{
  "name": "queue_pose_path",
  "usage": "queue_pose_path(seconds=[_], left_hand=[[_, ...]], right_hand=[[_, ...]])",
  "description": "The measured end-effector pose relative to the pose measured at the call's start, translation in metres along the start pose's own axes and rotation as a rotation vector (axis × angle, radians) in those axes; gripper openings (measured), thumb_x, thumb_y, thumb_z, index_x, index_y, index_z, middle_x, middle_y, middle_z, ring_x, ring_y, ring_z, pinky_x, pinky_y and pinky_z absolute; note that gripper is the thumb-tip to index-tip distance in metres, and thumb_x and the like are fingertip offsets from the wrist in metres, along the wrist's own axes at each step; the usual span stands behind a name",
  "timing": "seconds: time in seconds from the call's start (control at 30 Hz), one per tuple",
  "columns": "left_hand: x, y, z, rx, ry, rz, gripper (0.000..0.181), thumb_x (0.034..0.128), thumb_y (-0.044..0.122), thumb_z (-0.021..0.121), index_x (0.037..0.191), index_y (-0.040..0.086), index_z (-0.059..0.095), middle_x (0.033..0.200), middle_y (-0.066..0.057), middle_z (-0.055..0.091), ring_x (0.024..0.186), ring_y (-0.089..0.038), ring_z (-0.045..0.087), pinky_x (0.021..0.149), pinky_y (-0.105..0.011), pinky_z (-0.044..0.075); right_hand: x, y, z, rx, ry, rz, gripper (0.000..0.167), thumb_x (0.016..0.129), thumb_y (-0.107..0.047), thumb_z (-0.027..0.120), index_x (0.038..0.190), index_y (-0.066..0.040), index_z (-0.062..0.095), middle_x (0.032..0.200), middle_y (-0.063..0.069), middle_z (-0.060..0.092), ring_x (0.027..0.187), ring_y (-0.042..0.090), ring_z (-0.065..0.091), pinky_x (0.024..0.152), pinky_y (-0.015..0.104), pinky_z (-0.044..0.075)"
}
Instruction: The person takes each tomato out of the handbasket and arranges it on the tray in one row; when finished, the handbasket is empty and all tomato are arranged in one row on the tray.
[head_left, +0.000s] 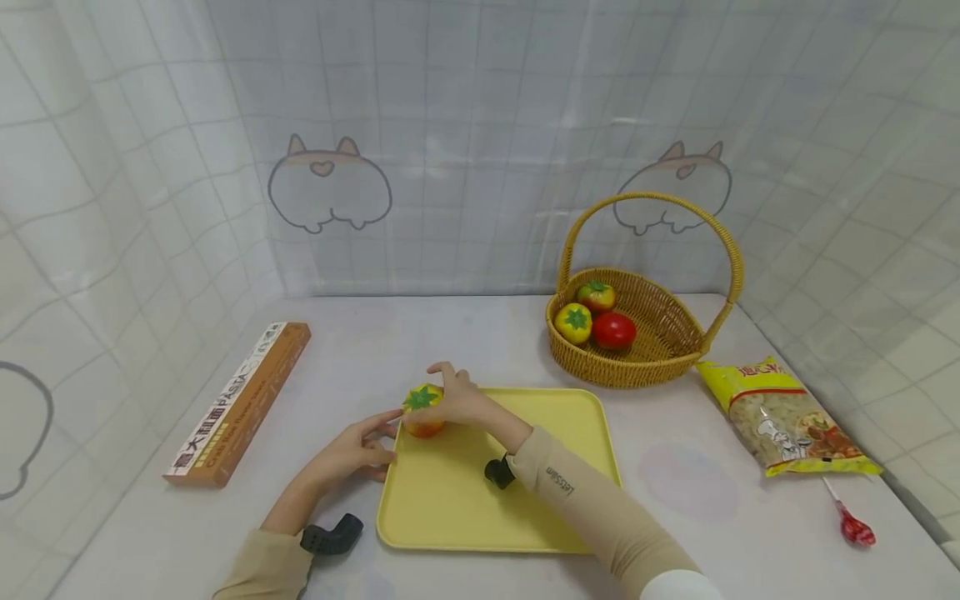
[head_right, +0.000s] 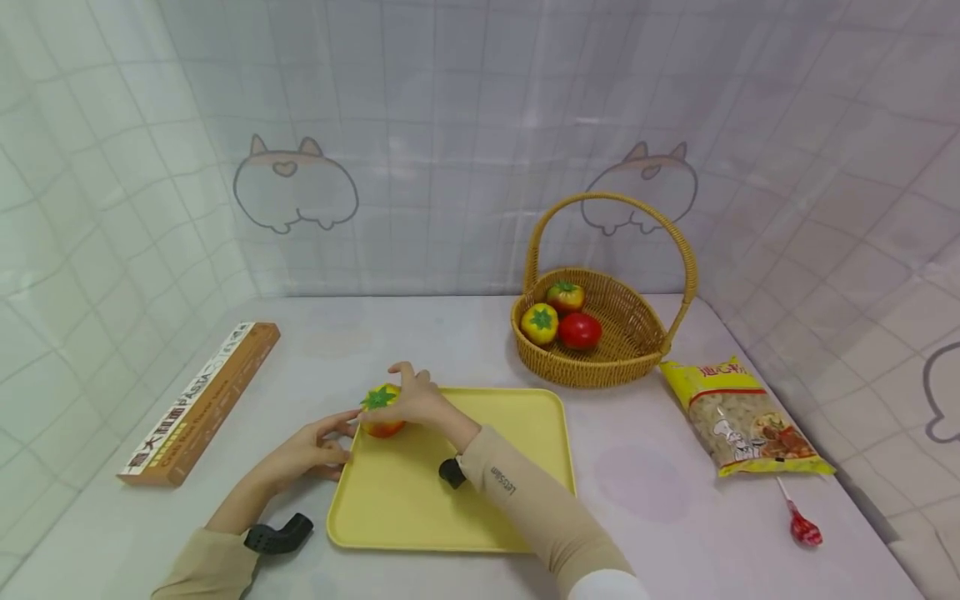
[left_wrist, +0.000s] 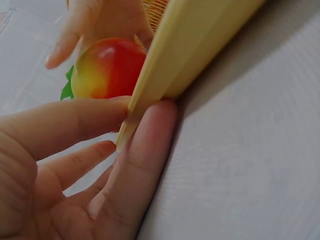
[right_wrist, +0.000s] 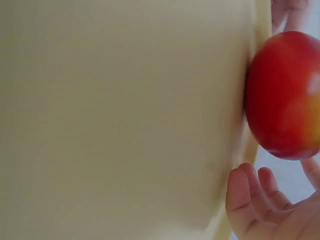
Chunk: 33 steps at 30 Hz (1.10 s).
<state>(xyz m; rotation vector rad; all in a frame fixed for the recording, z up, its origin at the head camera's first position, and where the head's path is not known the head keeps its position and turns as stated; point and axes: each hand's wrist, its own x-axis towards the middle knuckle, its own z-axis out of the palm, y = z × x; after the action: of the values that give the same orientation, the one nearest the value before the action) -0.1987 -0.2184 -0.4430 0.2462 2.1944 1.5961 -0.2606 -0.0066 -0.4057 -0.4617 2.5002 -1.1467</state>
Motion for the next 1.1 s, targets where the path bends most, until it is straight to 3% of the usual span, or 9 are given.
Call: queue_pose_path(seconds=[0.17, 0.47, 0.83, 1.1], left_hand=[[0.0, 0.001, 0.0, -0.011, -0.006, 0.006, 0.07, 0.081, 0.005, 0.063, 0.142, 0.0, 0.029, 0.122, -0.024, 0.044, 0.078, -0.02, 0.061, 0.068, -0.037, 0.057], [0.001, 0.001, 0.002, -0.01, 0.011, -0.013, 0.071, 0.0802, 0.004, 0.063, 0.143, 0.001, 0.029, 0.12, -0.022, 0.046, 0.075, -0.02, 0.062, 0.068, -0.038, 0.057], [0.001, 0.002, 0.001, -0.012, 0.013, -0.011, 0.072, 0.0813, 0.006, 0.064, 0.143, 0.002, 0.028, 0.12, -0.021, 0.046, 0.075, -0.02, 0.061, 0.067, -0.037, 0.057], [0.001, 0.0, 0.001, -0.017, 0.014, -0.011, 0.071, 0.0819, 0.006, 0.063, 0.143, 0.003, 0.028, 0.122, -0.021, 0.045, 0.075, -0.02, 0.061, 0.067, -0.037, 0.057]], right_hand=[[-0.006, 0.005, -0.017, 0.116, 0.018, -0.003, 0.081, 0.071, -0.048, 0.074, 0.136, -0.02, 0.033, 0.133, 0.017, 0.033, 0.121, 0.029, 0.041, 0.094, 0.044, 0.042], [-0.017, 0.015, -0.064, 0.285, 0.11, -0.004, 0.076, 0.078, -0.039, 0.071, 0.139, -0.018, 0.031, 0.136, 0.019, 0.034, 0.122, 0.033, 0.039, 0.096, 0.046, 0.041], [-0.03, 0.036, -0.103, 0.352, 0.14, 0.021, 0.074, 0.082, -0.032, 0.069, 0.141, -0.019, 0.027, 0.138, 0.017, 0.034, 0.125, 0.031, 0.034, 0.101, 0.048, 0.036], [-0.038, 0.048, -0.131, 0.424, 0.201, -0.008, 0.071, 0.084, -0.025, 0.067, 0.141, -0.018, 0.026, 0.139, 0.017, 0.03, 0.127, 0.034, 0.031, 0.104, 0.048, 0.034]])
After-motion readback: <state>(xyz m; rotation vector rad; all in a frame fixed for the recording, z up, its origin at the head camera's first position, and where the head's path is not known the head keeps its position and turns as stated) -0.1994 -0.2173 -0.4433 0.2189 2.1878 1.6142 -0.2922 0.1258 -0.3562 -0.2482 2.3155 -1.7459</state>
